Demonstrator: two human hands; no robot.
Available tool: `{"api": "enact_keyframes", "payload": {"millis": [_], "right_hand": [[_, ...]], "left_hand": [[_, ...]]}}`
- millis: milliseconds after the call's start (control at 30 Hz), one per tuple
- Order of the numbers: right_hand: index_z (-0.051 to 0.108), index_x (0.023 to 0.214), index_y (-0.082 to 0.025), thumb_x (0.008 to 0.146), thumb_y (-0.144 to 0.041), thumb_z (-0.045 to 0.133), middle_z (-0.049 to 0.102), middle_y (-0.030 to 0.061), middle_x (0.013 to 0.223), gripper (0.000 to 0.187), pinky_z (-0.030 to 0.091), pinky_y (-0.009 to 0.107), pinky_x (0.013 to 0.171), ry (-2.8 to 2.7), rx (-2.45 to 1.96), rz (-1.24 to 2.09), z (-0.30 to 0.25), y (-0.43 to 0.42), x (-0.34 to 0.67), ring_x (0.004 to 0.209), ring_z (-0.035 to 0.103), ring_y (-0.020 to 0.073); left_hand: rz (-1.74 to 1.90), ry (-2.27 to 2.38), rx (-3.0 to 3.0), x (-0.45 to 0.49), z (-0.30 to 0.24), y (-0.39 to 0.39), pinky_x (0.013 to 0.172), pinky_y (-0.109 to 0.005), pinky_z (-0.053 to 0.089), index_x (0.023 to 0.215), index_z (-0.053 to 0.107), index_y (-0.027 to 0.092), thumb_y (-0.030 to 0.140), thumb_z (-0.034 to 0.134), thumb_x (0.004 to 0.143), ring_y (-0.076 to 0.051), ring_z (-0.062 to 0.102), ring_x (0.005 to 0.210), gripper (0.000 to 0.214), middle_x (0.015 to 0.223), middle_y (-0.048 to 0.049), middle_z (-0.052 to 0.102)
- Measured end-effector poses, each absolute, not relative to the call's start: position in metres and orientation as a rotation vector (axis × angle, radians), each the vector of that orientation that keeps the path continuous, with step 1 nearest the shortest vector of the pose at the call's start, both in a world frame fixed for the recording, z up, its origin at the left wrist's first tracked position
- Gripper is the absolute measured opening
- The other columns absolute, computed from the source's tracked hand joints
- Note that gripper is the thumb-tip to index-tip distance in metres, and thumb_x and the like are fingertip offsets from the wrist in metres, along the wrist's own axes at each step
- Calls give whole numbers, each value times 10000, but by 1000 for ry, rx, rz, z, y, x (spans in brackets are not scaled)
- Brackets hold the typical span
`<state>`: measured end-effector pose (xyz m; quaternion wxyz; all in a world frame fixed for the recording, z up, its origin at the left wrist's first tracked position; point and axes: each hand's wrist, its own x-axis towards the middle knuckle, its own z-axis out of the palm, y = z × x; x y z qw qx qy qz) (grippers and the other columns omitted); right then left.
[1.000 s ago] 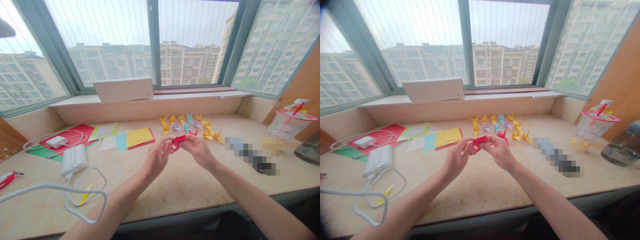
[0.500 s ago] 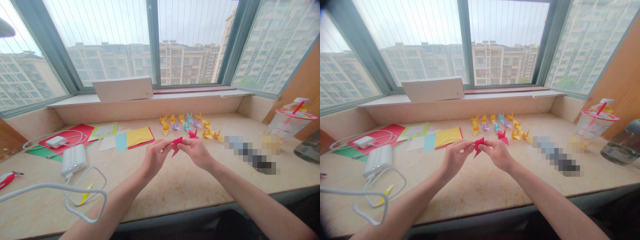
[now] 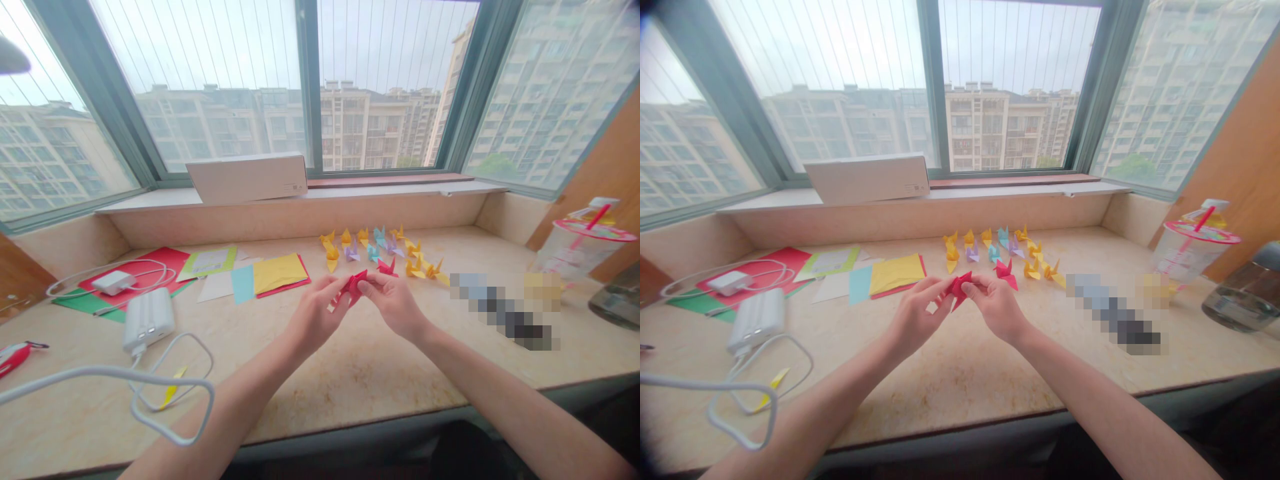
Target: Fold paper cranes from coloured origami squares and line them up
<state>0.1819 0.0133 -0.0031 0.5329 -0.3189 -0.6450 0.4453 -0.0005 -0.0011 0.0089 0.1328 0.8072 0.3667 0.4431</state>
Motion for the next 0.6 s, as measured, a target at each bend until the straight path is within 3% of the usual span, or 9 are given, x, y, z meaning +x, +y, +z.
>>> {"api": "enact_keyframes", "payload": {"millis": [167,300,600], "right_hand": [[741,997,-202,870,-450,689,788,63,871,283,561,401,832,-1461,-798,1143,-3,12,182,805,741,226],[734,921,-193,863,-440,691,785,68,917,258,534,383,857,-1474,-838,1079,-2,12,184,872,725,223],[662,871,-203,775,-407,782,733,7,735,256,455,300,683,-1208,-830,1098,1,19,186,674,645,154]], "left_hand": [[1287,1019,2316,0,7,1,803,-296,520,1212,690,219,169,530,945,-186,641,886,315,959,-71,673],[1333,1056,2183,1,2,5,770,-287,516,1169,710,234,202,547,947,-174,650,821,277,914,-53,681],[1349,1106,1706,-2,2,11,642,-256,501,1135,674,152,441,612,913,-157,624,730,370,868,-57,698]]}}
